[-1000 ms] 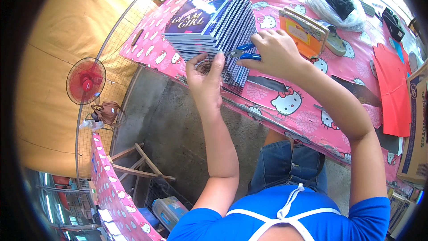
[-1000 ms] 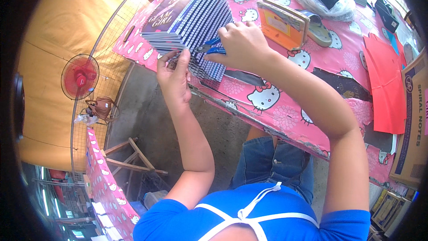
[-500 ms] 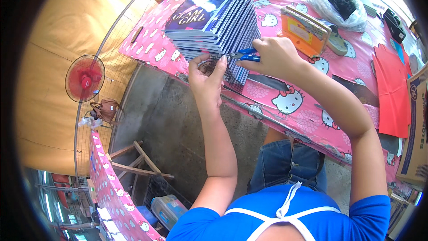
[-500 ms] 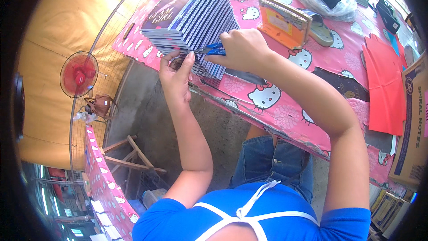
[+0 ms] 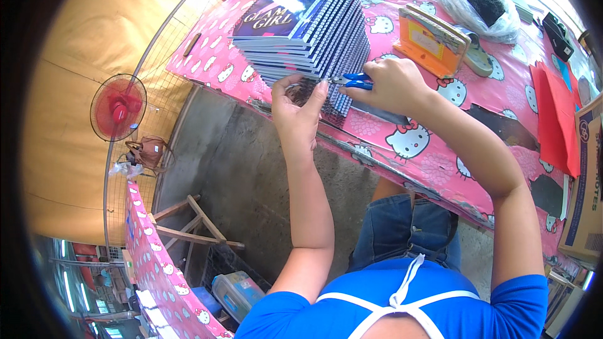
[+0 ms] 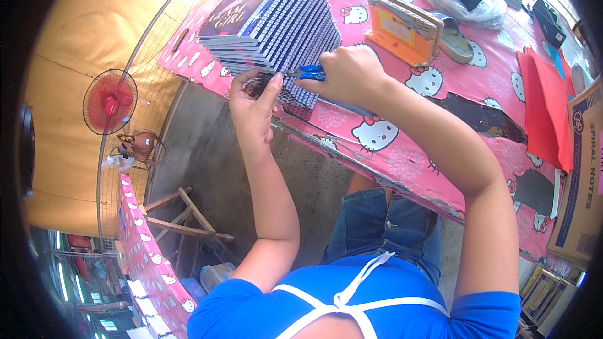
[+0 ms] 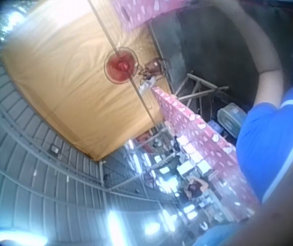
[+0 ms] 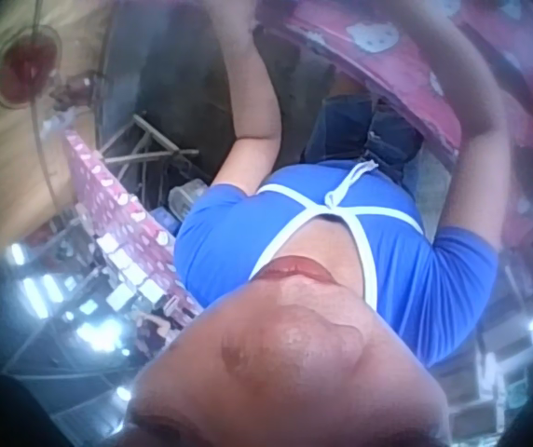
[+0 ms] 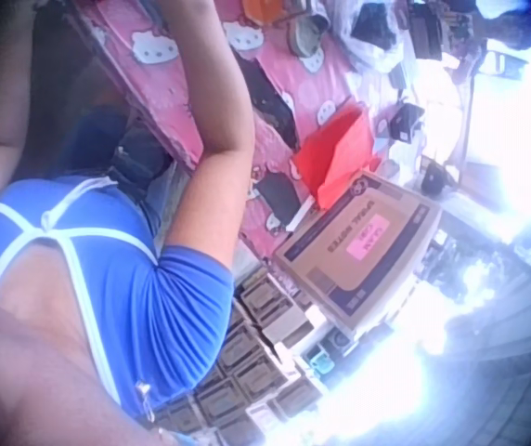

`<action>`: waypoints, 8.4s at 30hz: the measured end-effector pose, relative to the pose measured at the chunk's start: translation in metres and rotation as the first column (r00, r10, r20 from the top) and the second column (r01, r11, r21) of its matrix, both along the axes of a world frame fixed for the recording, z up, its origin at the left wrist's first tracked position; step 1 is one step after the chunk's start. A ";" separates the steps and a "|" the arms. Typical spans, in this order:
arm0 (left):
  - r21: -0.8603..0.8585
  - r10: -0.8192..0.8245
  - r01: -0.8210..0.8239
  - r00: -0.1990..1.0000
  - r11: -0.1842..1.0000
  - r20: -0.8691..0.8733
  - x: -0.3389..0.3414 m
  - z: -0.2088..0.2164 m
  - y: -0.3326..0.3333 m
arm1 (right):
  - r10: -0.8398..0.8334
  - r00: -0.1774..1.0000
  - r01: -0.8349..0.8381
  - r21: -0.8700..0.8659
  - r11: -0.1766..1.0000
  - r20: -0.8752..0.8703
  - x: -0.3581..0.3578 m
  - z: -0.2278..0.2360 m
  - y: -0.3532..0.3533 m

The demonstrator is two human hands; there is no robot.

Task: The person assembles spiral notebooks by inserting plastic coils into the punched edges, trimming the excess coil with nippers, and stacking the finished products.

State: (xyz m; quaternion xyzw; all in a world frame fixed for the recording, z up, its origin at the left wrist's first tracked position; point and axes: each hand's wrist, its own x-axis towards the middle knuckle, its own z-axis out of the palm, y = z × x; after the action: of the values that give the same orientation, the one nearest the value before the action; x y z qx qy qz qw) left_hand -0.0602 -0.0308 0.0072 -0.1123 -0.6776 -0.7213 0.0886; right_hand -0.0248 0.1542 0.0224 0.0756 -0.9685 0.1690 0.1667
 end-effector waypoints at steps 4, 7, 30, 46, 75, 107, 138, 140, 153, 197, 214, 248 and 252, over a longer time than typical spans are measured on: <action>0.130 -0.015 -0.005 0.987 0.991 0.159 -0.001 0.000 -0.013 | -0.015 0.996 0.016 -0.009 1.000 0.089 0.012 0.003 -0.001; 0.100 -0.026 0.008 0.982 0.995 0.187 0.005 0.002 -0.002 | -0.001 0.902 0.031 0.062 0.998 -0.432 0.000 -0.026 0.010; 0.098 -0.054 0.036 0.982 0.995 0.180 0.004 -0.012 -0.015 | -0.026 0.991 0.022 0.028 0.999 0.133 0.009 -0.016 -0.006; 0.085 -0.032 0.013 0.973 0.996 0.228 0.006 -0.025 -0.018 | -0.048 0.995 0.053 0.054 0.997 -0.090 0.017 -0.040 0.001; -0.056 -0.007 0.018 0.981 0.998 0.193 0.004 -0.047 -0.013 | 0.019 0.949 0.008 0.085 0.996 -0.314 -0.003 -0.063 -0.005; 0.032 -0.077 0.071 0.966 0.997 0.247 0.002 -0.073 -0.017 | 0.007 0.998 -0.001 0.106 0.994 -0.058 0.001 -0.076 -0.009; -0.184 0.015 0.028 0.973 0.983 0.229 -0.002 -0.090 -0.016 | -0.052 0.885 0.001 0.110 0.994 0.463 0.004 -0.055 -0.013; -0.163 0.009 0.038 0.962 0.986 0.274 -0.003 -0.089 -0.023 | -0.058 0.887 0.002 0.122 0.992 0.458 0.009 -0.050 -0.012; -0.540 0.148 -0.128 0.989 0.832 -0.007 0.014 -0.083 -0.007 | 0.004 0.966 -0.058 0.202 0.978 0.259 -0.002 -0.066 -0.007; 0.376 -0.720 0.615 0.563 0.693 0.406 -0.059 0.036 0.404 | 0.606 0.773 0.525 -0.724 -0.447 0.187 0.069 -0.103 0.116; -0.217 -0.169 0.228 0.951 0.949 0.259 -0.213 -0.007 0.469 | 0.664 0.733 0.552 -0.697 -0.458 0.144 0.069 -0.103 0.120; -0.974 -0.723 -0.011 0.668 0.228 -0.177 -0.123 0.118 0.044 | 0.121 0.887 -0.265 -0.276 0.924 -0.447 -0.007 0.029 0.006; -0.986 -0.709 -0.067 0.688 0.154 -0.158 -0.109 0.126 0.046 | 0.683 0.685 0.226 -0.965 0.134 0.255 -0.020 0.043 0.030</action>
State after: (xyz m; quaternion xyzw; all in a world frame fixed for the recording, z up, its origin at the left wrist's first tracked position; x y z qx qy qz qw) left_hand -0.1689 0.0151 0.1334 -0.5193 -0.8507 -0.0704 0.0414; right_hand -0.0448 0.1846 0.0655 0.0507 -0.5810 0.7828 -0.2172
